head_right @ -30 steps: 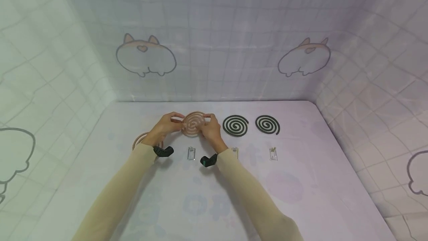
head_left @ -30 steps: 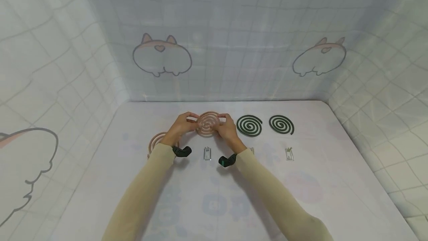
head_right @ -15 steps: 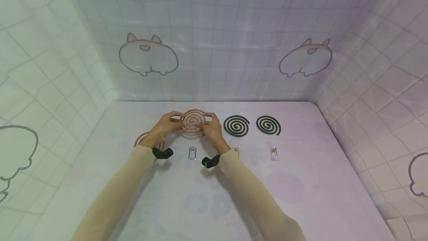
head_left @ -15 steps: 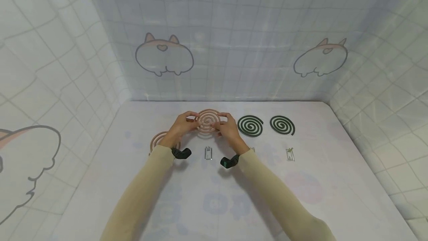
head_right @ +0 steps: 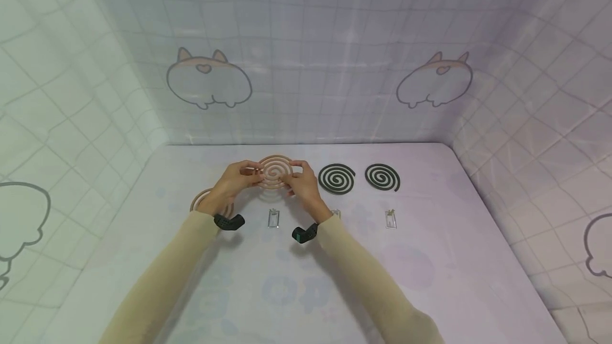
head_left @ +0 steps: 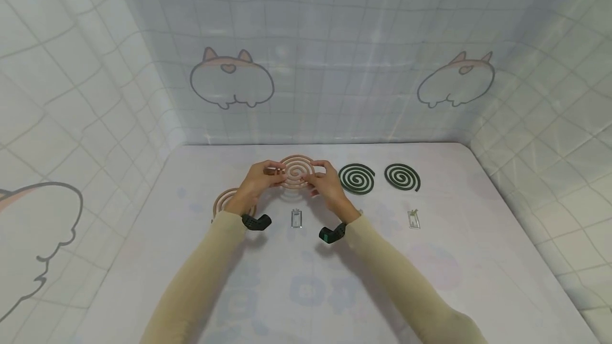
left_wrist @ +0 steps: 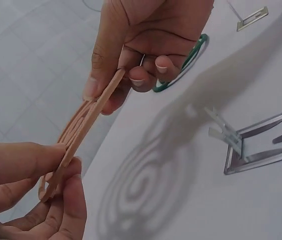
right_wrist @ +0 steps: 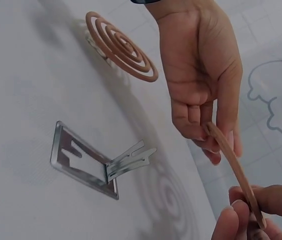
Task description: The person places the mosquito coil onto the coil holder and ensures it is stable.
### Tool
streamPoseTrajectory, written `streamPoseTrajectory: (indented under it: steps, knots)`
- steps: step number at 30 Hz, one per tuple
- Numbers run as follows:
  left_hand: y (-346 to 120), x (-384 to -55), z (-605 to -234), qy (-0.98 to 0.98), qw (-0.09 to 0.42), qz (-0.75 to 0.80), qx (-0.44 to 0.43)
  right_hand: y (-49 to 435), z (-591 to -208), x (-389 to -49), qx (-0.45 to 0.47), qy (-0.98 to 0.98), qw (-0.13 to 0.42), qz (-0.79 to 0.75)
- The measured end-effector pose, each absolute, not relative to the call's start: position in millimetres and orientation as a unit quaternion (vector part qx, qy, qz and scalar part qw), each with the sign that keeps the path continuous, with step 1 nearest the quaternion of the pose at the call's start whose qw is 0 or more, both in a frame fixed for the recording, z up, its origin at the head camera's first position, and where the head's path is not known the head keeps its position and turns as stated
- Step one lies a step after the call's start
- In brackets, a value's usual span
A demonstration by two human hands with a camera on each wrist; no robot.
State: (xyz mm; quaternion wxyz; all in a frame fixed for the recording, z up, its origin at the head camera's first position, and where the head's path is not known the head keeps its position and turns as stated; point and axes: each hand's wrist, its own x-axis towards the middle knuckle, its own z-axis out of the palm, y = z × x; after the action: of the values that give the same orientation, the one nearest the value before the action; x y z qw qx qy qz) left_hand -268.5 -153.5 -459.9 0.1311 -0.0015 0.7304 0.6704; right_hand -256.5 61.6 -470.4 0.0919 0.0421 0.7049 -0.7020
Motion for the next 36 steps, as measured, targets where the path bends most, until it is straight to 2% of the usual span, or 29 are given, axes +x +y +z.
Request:
streamPoseTrajectory:
  steps: [36]
  knots:
    - [-158, -241, -457, 0.73, 0.157, 0.665, 0.01, 73, -466, -227, -0.013, 0.716, 0.094, -0.692]
